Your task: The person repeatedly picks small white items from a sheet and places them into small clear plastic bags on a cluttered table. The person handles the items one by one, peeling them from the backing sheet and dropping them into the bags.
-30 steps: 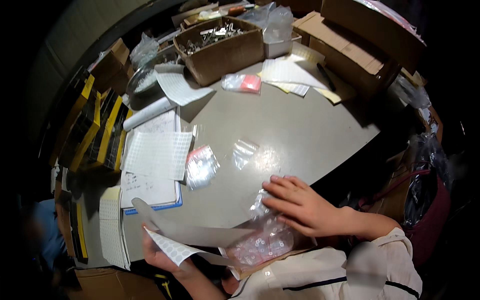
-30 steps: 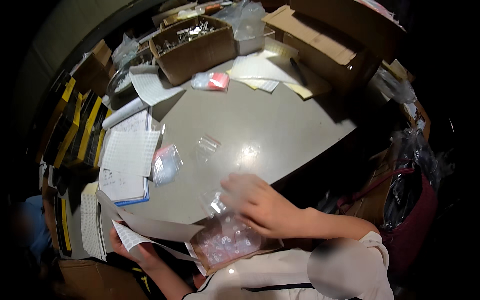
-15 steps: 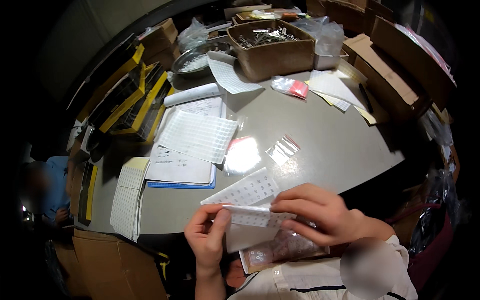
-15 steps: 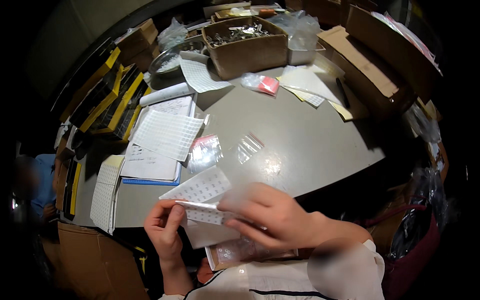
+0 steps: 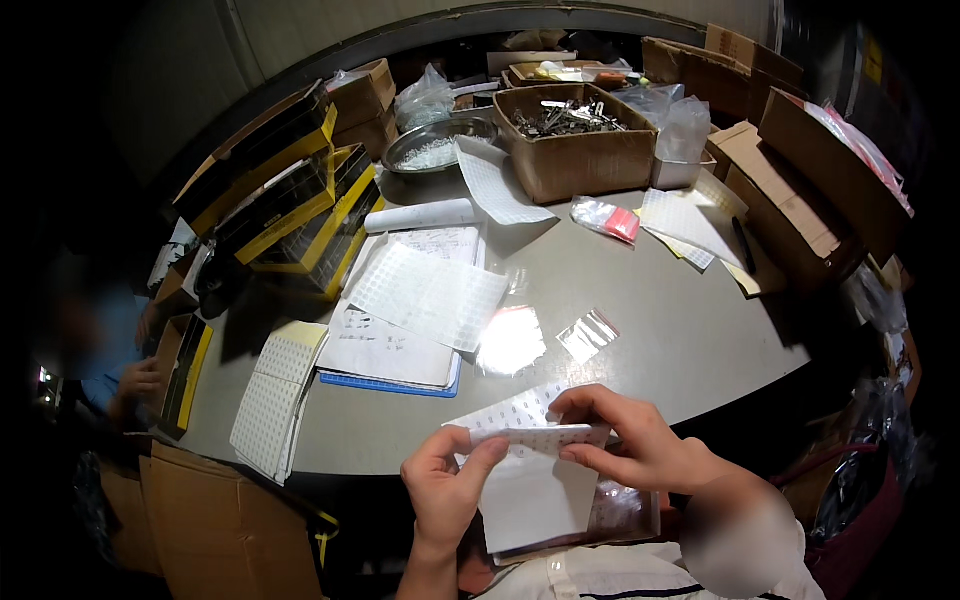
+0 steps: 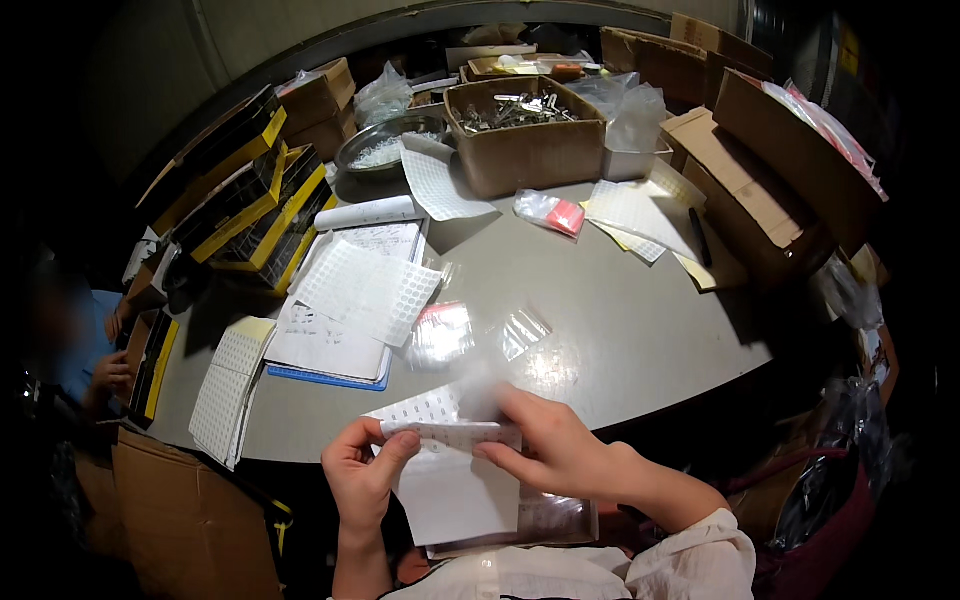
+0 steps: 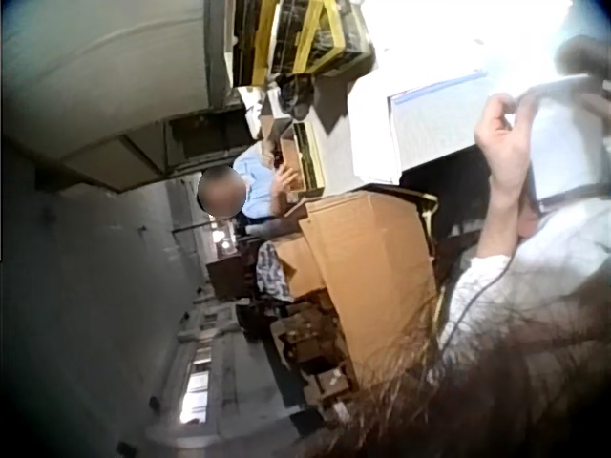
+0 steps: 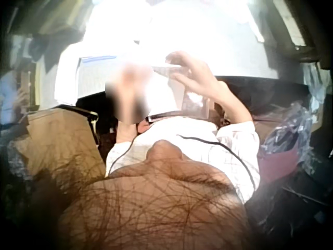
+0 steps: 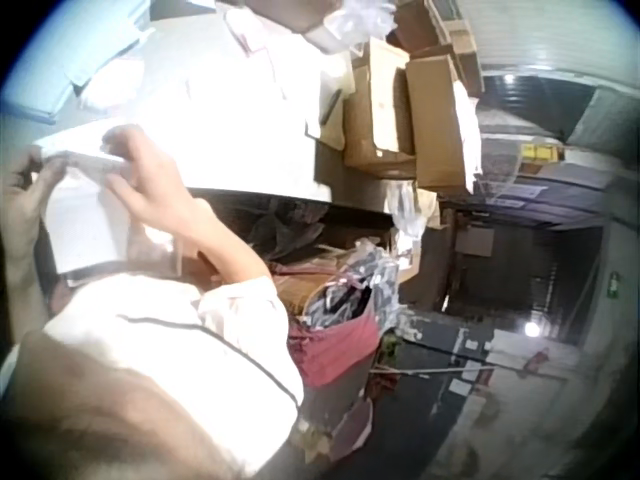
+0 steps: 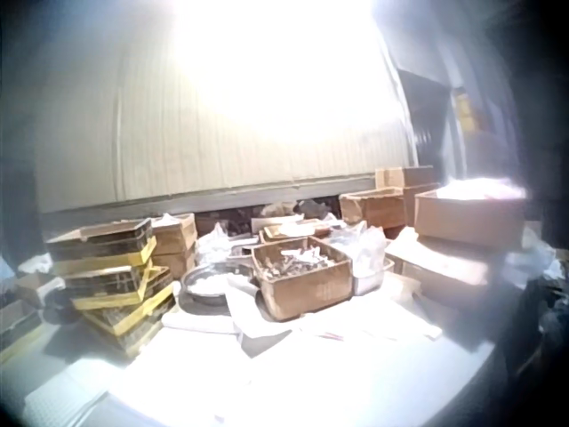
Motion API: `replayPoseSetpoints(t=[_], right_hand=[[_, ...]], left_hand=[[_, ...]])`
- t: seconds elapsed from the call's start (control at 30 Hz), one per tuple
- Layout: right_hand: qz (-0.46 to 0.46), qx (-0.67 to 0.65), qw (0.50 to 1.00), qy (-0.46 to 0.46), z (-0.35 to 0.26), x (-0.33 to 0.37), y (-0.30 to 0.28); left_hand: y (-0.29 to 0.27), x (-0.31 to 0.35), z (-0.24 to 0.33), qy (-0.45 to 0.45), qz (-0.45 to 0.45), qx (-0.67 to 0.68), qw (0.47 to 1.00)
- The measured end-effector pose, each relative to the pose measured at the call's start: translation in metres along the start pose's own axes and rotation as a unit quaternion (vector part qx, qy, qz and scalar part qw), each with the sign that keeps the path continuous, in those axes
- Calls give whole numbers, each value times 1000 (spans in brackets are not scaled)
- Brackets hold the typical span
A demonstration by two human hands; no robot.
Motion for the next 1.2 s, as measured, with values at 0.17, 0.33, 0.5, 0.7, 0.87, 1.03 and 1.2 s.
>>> replayPoseSetpoints(t=[0.17,0.33,0.5,0.7,0.87,1.03,1.2], right_hand=[[46,-54,997,-23,5,6,-3],[43,-91,995,6,3,8,-6],[95,-71,992,-34,6,5,-4],[96,-40,994,-46,10,4,-1],[73,-66,995,-11,8,7,-3],[71,-86,993,23,1,9,-5],[90,-135,987,7,7,8,0]], left_hand=[[0,-2,-6,-38,-9,13,999],[-3,-1,-7,-44,-11,3,999],[4,-4,-9,-80,-47,66,994],[3,-3,-10,-70,-43,40,996],[2,0,-10,-50,-19,-19,998],[0,1,-9,-27,-16,-22,999],[3,2,-2,-54,-13,63,996]])
Point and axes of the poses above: each hand's wrist, its own x-axis away from the middle knuckle, its own y-axis out of the palm, z = x × y, the point moved 2 cm from there along -x, towards the middle knuckle, and after that the axes turned 1 degree about -y, right-handed, at the moved point
